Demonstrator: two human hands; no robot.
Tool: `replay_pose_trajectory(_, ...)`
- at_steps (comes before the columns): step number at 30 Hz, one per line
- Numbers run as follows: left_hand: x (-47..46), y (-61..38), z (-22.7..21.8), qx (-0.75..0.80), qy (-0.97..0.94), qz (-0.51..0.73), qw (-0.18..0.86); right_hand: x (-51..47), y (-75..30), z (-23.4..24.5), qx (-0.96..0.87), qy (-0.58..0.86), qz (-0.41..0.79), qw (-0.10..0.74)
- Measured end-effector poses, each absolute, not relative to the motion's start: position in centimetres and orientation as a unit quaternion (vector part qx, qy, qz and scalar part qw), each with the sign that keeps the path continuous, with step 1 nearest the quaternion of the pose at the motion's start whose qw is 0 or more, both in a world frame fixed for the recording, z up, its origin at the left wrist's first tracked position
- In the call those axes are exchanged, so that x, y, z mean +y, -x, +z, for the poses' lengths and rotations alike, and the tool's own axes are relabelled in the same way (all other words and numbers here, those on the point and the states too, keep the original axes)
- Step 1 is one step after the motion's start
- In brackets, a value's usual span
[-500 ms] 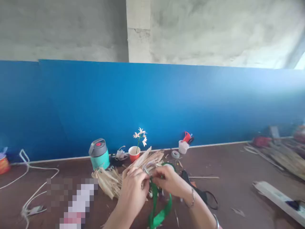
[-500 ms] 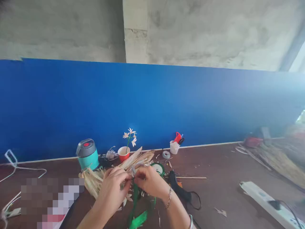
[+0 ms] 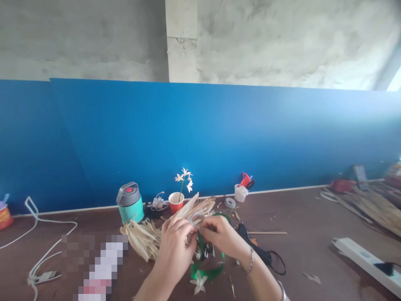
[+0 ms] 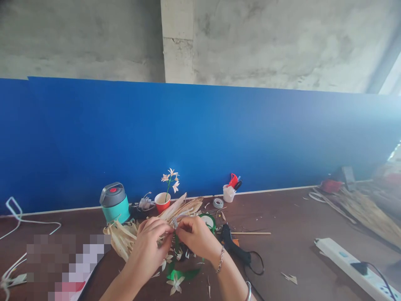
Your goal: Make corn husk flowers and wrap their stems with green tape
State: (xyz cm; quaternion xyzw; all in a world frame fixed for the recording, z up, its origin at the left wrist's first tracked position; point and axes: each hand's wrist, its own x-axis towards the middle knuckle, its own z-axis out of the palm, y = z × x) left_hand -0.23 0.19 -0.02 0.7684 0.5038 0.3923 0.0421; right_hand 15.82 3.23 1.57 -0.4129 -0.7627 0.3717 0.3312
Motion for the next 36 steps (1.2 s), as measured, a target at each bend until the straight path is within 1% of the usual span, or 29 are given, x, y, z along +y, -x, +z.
replay_pose_trajectory(3,0.3,1.1,0.4,0.507,-0.749,0.399,0.153,3.4,-16.4,1.7,-0.757,0.4,0.396,0.331)
replay_pose_trajectory(5,0.1,1.6,0.9,0.482,-0.739,0.415,0.222,3.5,-16.7,1.8,-0.76,0.399,0.388,0.335)
replay_pose_trajectory(9,-0.3,2.2,1.8,0.464,-0.711,0.433,0.303,3.4,-16.9,2.3,-0.767,0.417,0.354,0.335)
replay_pose_trajectory(11,-0.3,2.1,2.0,0.462,-0.7,0.451,0.305,3.3,-16.9,2.4,-0.77,0.418,0.35,0.331)
replay_pose_trajectory(15,-0.2,1.7,1.7,0.466,-0.711,0.46,0.258,3.1,-16.8,2.4,-0.785,0.388,0.355,0.329)
replay_pose_trajectory(18,-0.1,1.4,1.5,0.488,-0.734,0.416,0.223,2.9,-16.7,2.2,-0.802,0.372,0.337,0.324)
replay_pose_trajectory(22,-0.2,1.2,1.6,0.498,-0.761,0.36,0.206,2.7,-16.5,2.1,-0.826,0.365,0.3,0.307)
replay_pose_trajectory(28,-0.3,1.3,1.5,0.493,-0.764,0.351,0.224,2.0,-16.2,2.5,-0.834,0.386,0.286,0.273)
replay_pose_trajectory(33,-0.1,1.5,1.5,0.485,-0.755,0.363,0.249,2.1,-16.3,2.5,-0.824,0.406,0.308,0.246)
replay_pose_trajectory(36,0.0,1.5,1.5,0.476,-0.752,0.373,0.263,2.3,-16.5,2.4,-0.825,0.403,0.302,0.256)
